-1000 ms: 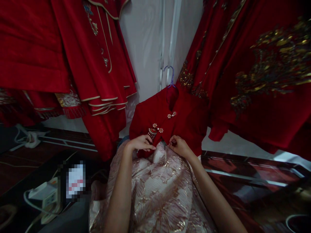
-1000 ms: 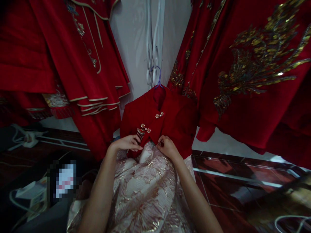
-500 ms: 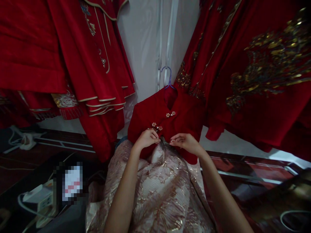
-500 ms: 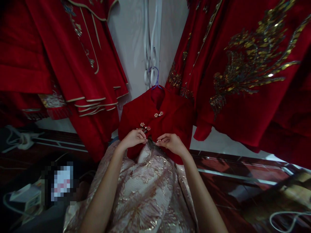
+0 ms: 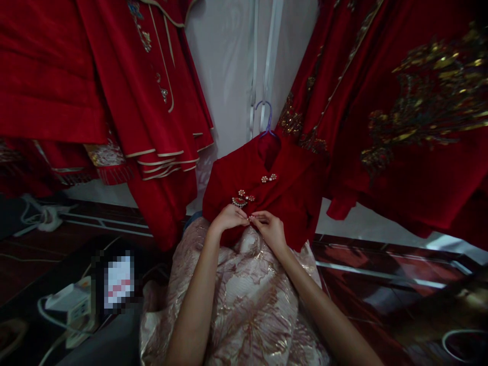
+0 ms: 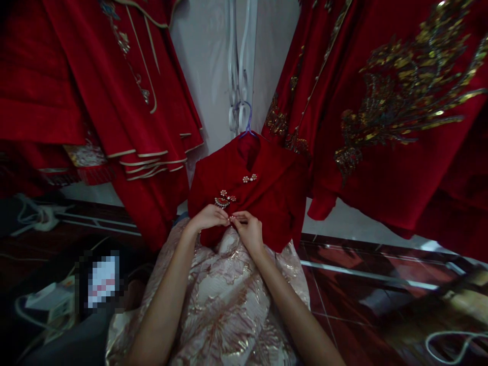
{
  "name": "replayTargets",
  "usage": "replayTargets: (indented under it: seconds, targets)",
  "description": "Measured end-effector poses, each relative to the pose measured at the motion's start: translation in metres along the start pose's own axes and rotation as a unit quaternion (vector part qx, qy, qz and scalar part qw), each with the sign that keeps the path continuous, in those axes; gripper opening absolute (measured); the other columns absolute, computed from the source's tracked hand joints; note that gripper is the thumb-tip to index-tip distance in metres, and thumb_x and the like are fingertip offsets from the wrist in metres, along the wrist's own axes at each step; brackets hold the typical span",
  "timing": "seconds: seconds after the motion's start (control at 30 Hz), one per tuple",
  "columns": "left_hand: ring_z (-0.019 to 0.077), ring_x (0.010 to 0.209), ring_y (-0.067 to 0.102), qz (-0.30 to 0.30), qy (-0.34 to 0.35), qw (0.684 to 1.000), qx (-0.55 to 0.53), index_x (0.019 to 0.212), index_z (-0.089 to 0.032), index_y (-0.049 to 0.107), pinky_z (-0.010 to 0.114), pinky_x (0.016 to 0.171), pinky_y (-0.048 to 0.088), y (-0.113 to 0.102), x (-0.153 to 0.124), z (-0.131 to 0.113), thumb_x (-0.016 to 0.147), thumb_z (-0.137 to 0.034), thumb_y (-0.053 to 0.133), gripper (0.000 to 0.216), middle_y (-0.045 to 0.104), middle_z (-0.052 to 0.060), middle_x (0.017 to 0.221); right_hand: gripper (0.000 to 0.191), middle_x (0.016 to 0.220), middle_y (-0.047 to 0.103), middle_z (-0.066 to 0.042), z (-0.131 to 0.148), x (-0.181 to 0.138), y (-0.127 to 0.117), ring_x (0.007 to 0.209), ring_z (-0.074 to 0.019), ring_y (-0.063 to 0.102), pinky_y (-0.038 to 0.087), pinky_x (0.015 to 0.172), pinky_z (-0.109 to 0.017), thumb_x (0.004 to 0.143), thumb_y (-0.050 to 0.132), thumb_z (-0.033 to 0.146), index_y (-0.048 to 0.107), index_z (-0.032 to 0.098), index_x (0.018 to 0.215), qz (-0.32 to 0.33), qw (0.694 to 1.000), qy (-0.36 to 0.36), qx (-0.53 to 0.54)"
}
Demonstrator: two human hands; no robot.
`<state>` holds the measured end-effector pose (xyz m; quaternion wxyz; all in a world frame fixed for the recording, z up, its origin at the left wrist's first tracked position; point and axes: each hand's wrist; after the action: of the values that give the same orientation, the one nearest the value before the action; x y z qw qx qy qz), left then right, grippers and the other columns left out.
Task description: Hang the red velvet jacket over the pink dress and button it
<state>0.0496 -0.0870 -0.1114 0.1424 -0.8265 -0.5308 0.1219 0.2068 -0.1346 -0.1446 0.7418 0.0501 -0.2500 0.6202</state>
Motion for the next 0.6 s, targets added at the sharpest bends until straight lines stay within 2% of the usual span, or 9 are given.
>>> replayTargets:
  seconds: [0.1, 0.27, 0.43, 0.6]
  targets:
    - [0.011, 0.055, 0.059, 0.009, -0.005, 1.0, 0.018, 0.068, -0.008, 0.07, 0.02, 0.053, 0.044, 0.0, 0.0, 0.0, 0.061, -0.02, 0.065, 0.014, 0.068, 0.005, 0.061, 0.021, 0.082, 0.07, -0.004, 0.004, -0.001, -0.001, 0.075, -0.0162, 0.067, 0.054, 0.071, -0.028, 0.077, 0.061, 0.036, 0.067, 0.018, 0.088, 0.002, 1.0, -0.014, -0.024]
    - [0.0112, 0.052, 0.059, -0.02, -0.019, 0.999, 0.034, 0.068, -0.008, 0.071, 0.02, 0.051, 0.044, 0.004, 0.0, 0.002, 0.059, -0.014, 0.065, 0.013, 0.067, 0.005, 0.058, 0.02, 0.082, 0.07, -0.004, 0.003, -0.001, -0.001, 0.074, -0.0157, 0.066, 0.054, 0.07, -0.027, 0.077, 0.061, 0.035, 0.066, 0.018, 0.087, 0.014, 0.999, -0.02, -0.026]
    - [0.0126, 0.055, 0.061, -0.009, -0.033, 0.999, 0.03, 0.071, -0.009, 0.072, 0.023, 0.055, 0.046, 0.0, -0.003, -0.001, 0.059, -0.017, 0.067, 0.016, 0.069, 0.007, 0.061, 0.015, 0.082, 0.069, -0.003, 0.003, 0.0, -0.003, 0.073, -0.0151, 0.066, 0.053, 0.07, -0.027, 0.077, 0.061, 0.03, 0.066, 0.018, 0.085, 0.03, 0.999, -0.016, -0.036]
    - [0.0156, 0.068, 0.064, -0.01, 0.009, 0.996, 0.085, 0.077, -0.013, 0.074, 0.024, 0.067, 0.048, -0.009, -0.002, 0.004, 0.055, -0.024, 0.071, 0.024, 0.073, 0.006, 0.074, 0.014, 0.085, 0.069, -0.003, 0.001, -0.001, -0.003, 0.073, -0.014, 0.065, 0.052, 0.07, -0.026, 0.078, 0.059, 0.029, 0.065, 0.019, 0.087, 0.038, 0.998, -0.035, -0.042]
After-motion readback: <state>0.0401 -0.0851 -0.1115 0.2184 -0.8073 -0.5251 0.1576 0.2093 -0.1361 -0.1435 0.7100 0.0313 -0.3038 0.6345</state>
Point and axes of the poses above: each hand's wrist, its own x-axis towards the middle knuckle, its own y-axis out of the palm, z = x × y
